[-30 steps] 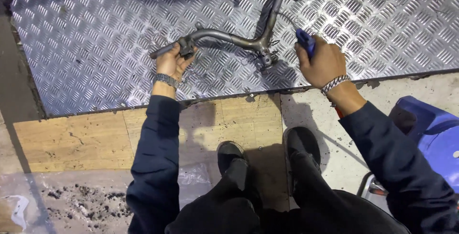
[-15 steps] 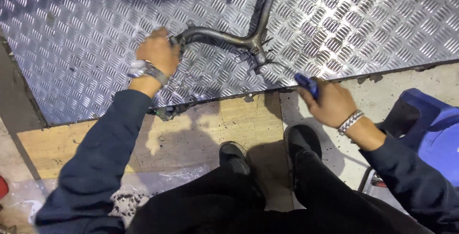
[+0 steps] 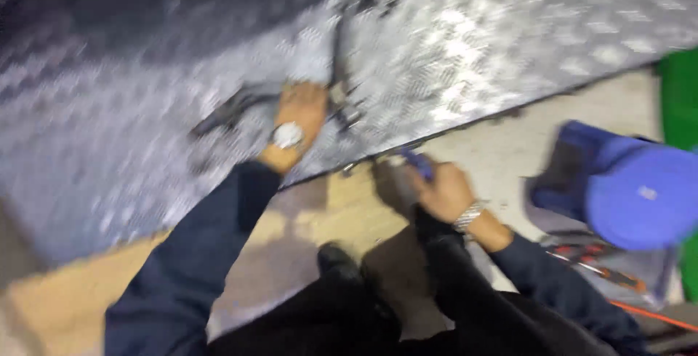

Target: Cleaning a metal motorcycle pipe assembly using a pneumatic air duster to remove debris.

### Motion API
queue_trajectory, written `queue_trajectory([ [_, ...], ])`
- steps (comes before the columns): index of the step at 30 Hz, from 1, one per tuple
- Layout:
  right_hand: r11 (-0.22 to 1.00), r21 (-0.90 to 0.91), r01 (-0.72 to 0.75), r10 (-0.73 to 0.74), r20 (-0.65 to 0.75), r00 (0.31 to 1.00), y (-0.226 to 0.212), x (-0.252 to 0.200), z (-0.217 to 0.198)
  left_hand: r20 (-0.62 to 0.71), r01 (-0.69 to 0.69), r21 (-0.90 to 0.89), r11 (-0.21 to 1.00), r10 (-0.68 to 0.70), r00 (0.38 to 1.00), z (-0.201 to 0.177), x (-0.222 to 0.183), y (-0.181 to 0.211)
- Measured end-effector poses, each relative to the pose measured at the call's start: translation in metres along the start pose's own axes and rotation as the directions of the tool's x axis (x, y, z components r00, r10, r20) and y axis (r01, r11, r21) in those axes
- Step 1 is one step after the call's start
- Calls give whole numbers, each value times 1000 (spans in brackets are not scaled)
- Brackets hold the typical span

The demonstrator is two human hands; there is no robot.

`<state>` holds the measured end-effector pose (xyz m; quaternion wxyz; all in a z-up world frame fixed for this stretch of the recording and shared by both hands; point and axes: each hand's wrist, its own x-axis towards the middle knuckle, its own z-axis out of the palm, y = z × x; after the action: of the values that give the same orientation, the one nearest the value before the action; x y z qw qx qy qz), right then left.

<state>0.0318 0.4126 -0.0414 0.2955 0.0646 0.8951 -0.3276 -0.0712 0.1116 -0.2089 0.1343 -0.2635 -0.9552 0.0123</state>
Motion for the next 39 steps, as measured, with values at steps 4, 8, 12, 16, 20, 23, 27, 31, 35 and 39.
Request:
queue_trajectory([
  [4,991,132,-28,34,-42,999,-7,-14,-6,-101,-118,56,991,123,987,-28,10,0],
  [8,995,80,55,-53,-20,998,-1,-23,-9,327,-65,26,998,53,944,-35,15,-1],
  [12,985,169,25,-23,-11,1000,-6,-37,-7,429,26,6,1000,-26,903,-23,17,-3],
  [16,998,44,39,-41,36,999,5,-39,-3,508,-5,46,999,-19,861,-17,16,6],
  [20,994,101,38,-40,18,999,8,-46,-7,557,-23,35,999,-1,830,-11,14,18],
  [23,987,153,57,-59,6,998,9,-48,-3,495,-35,114,993,-27,868,-9,7,26],
  [27,975,202,89,-84,-35,996,13,-51,1,508,-71,202,977,-42,860,-9,3,32],
  [31,958,271,91,-91,-11,996,10,-56,-3,483,-89,211,974,-25,875,-20,6,33],
  [35,953,287,97,-105,14,994,16,-53,5,474,-58,166,984,-28,880,-15,3,30],
  [39,925,370,80,-108,55,993,30,-44,18,610,119,29,992,-112,785,-11,11,29],
])
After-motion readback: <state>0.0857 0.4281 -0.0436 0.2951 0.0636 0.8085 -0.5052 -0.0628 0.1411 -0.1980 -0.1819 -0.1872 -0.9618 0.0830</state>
